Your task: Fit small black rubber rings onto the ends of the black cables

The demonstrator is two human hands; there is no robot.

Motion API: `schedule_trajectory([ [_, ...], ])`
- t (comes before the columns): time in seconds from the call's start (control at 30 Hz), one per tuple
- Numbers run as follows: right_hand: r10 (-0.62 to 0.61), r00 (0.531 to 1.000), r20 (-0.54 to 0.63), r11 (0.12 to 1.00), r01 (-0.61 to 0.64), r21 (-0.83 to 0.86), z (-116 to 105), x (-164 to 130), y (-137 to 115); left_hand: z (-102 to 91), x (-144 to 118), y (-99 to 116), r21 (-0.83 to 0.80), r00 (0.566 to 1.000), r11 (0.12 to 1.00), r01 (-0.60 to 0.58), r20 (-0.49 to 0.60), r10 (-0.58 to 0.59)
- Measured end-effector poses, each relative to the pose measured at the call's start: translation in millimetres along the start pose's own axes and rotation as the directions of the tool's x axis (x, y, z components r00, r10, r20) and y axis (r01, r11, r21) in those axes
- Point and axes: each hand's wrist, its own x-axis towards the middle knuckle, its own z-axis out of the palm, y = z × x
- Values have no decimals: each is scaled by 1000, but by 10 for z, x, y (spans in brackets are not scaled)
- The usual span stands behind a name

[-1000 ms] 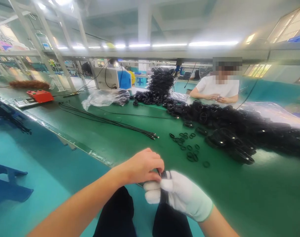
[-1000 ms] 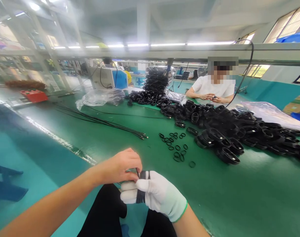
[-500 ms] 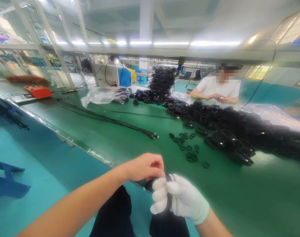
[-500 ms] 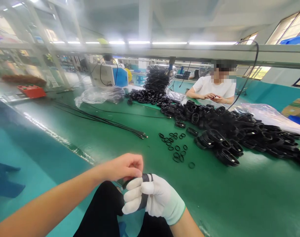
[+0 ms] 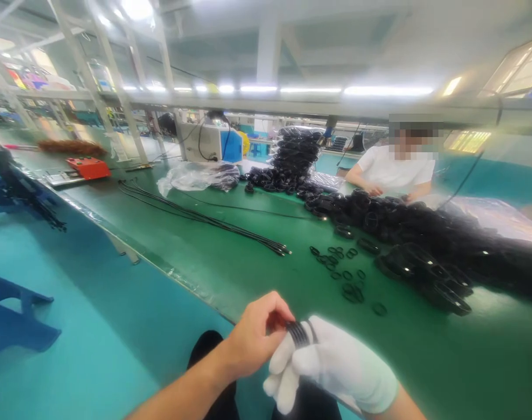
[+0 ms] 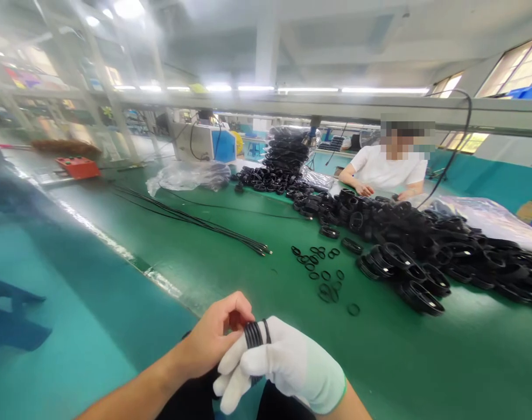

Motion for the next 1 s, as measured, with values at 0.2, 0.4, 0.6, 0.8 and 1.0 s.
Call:
schedule_trajectory([
  [0.2,17,1000,4,959,-15,-282,-6,87,-199,79,-75,-33,218,877,893,-393,-203,436],
  [0.4,-92,996,8,936,89,-340,-248,325,-261,110,-49,-106,491,722,679,-546,-136,678],
  [0.6,-34,999,17,963,37,-266,-457,179,-144,133,-65,93,545,757,613,-572,64,650],
  [0.8,-80,996,-36,969,69,-236,-283,185,-316,135,26,64,594,754,586,-552,55,655],
  [1.0,-127,951,-280,961,48,-272,105,-206,-369,51,-30,377,380,800,715,-587,138,583],
])
